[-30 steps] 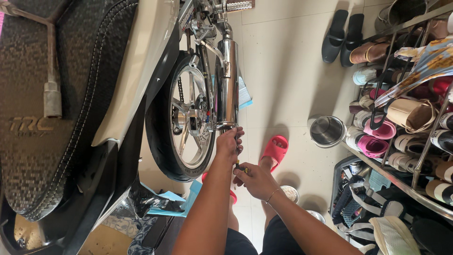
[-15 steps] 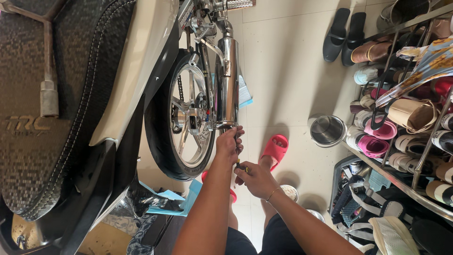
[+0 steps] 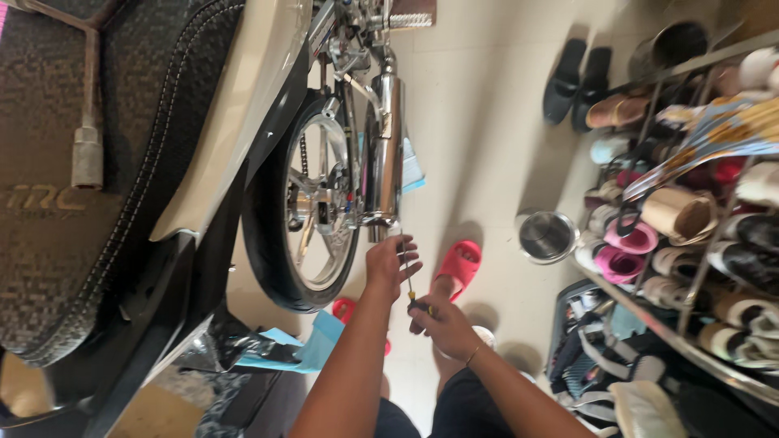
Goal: The person is repairing a motorcycle by tightening bolts and adjusting parts near the front wheel and handlebar area using a screwdriver and their hands.
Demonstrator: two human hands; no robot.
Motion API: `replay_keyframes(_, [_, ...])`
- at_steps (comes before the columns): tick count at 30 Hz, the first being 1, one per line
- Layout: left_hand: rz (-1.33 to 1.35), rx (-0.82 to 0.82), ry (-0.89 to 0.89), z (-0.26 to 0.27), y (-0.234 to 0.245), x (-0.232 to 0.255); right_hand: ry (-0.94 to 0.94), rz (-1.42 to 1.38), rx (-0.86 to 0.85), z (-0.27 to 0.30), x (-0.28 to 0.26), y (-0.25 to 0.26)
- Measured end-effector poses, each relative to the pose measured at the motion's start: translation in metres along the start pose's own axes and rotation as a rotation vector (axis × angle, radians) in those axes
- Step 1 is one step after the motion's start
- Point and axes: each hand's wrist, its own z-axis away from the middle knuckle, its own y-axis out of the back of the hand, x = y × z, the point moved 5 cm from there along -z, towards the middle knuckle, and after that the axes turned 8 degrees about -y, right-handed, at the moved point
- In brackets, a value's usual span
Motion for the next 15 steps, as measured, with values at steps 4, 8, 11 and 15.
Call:
replay_keyframes(4, [-0.13,-0.044,-0.13,0.021,-0.005,0.011,-0.017,-0.001,-0.036,0.019,0.004,0.011])
replay_keyframes(8, [-0.275,-0.045,-0.238,0.035,-0.005,0.018,0.0,-0.007,-0.045,0.031,-0.005,0.018])
replay_keyframes(11, [-0.268,0.021,-0.296,0.032,0.005,0.022,0.008,-0.039,-0.026,0.036,-0.011,0.012])
replay_keyframes(15, [-0.153,0.183,-0.348,0.017,0.032,0.029,-0.006,0.237,0.133,0.043,-0.011,-0.001])
